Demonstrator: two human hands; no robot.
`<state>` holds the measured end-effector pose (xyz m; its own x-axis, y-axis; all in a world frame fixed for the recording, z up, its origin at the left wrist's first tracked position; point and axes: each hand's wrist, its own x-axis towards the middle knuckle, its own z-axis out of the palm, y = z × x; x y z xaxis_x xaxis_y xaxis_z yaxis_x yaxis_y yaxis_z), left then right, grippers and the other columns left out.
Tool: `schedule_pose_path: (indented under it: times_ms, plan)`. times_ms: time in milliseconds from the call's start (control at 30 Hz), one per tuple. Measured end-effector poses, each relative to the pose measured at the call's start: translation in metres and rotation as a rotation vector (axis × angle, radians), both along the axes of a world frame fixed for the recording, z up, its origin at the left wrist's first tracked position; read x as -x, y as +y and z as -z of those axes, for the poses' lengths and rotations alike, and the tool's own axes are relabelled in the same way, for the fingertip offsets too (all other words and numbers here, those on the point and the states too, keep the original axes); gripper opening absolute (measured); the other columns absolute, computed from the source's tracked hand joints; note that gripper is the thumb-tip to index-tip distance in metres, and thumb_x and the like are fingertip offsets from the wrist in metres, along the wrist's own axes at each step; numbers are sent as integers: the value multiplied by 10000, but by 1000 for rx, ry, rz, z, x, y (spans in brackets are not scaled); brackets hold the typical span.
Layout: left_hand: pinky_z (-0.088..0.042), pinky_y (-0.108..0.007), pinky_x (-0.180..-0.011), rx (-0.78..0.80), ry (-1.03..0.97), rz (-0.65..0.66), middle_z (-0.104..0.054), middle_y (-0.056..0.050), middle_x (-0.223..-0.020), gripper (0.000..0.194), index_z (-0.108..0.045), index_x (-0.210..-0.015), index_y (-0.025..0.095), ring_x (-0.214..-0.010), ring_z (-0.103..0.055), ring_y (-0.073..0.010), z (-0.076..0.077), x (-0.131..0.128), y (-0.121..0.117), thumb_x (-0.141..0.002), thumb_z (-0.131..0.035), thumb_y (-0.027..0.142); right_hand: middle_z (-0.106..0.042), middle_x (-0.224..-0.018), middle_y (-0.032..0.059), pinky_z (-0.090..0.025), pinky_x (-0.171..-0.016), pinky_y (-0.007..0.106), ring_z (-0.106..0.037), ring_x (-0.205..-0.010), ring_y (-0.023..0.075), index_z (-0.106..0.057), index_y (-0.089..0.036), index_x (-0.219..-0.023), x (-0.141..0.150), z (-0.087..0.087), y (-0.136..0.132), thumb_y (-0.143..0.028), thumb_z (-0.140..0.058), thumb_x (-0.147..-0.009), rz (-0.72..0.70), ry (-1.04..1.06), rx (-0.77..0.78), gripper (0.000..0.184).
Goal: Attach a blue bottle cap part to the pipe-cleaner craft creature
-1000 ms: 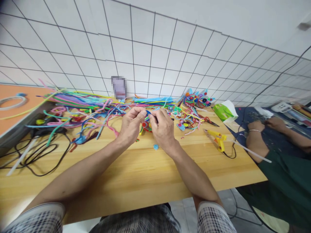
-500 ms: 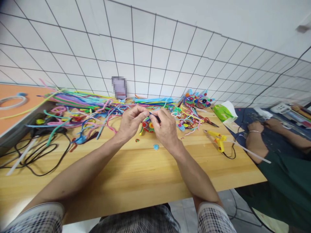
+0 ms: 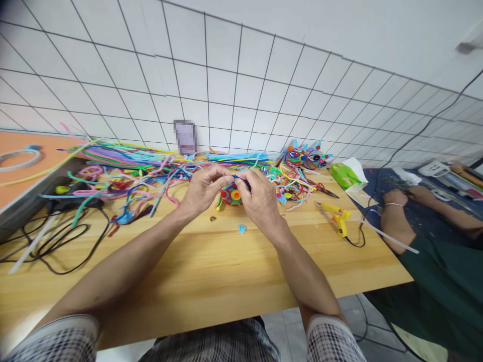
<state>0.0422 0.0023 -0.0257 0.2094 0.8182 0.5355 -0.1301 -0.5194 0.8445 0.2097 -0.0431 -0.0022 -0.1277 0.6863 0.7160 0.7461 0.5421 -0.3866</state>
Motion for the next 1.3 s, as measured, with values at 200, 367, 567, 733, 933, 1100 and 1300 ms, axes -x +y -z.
schedule_pose_path:
  times_ms: [200, 367, 567, 733, 933, 1100, 1300]
  plan:
    - [-450, -250, -596, 50, -77, -15, -642, 13, -679, 263, -687, -787, 185, -603, -546, -120, 0, -3, -5, -889, -756, 418, -686, -807, 11, -500, -717, 322, -648, -778, 179, -708, -233, -874, 3, 0, 0, -293, -604, -998, -73, 182, 92, 172]
    - [-452, -243, -566, 107, -160, 5, -621, 23, -660, 315, -686, -811, 195, -565, -526, -107, 2, -9, -8, -860, -801, 484, -686, -773, -11, -508, -601, 287, -636, -651, 146, -737, -229, -906, 7, 7, 2, -354, -669, -949, -170, 505, 250, 149]
    - [-453, -243, -567, 180, -246, -46, -652, 9, -686, 365, -686, -821, 212, -594, -539, -116, 5, -13, -15, -823, -828, 548, -672, -710, -23, -486, -575, 272, -569, -597, 125, -734, -221, -837, 16, 10, 2, -389, -738, -873, -144, 636, 215, 172]
    - [-487, -251, -652, 184, -328, -59, -665, 10, -740, 300, -687, -845, 220, -668, -574, -119, 10, -18, -19, -864, -812, 492, -670, -697, -36, -486, -551, 264, -568, -568, 118, -725, -230, -891, 24, 11, -1, -405, -743, -865, -169, 696, 248, 178]
    - [-518, -257, -686, 275, -391, 19, -663, 7, -780, 323, -679, -879, 222, -686, -592, -120, 15, -23, -17, -860, -797, 523, -683, -714, -30, -514, -581, 270, -613, -608, 133, -669, -230, -891, 22, 15, 1, -414, -719, -894, -174, 674, 273, 191]
    - [-512, -275, -695, 105, -152, -25, -712, -12, -807, 221, -735, -900, 211, -719, -618, -147, 6, -12, -7, -848, -788, 419, -700, -802, 3, -505, -678, 313, -630, -715, 168, -639, -234, -885, 10, 14, 3, -308, -633, -962, -14, 305, 84, 107]
    - [-473, -280, -704, -117, 30, -158, -719, -12, -783, 139, -741, -833, 205, -716, -603, -152, 1, -2, -5, -928, -689, 292, -728, -907, 41, -513, -810, 353, -672, -882, 208, -647, -245, -908, 7, 9, 2, -221, -598, -1003, 41, 29, -108, 110]
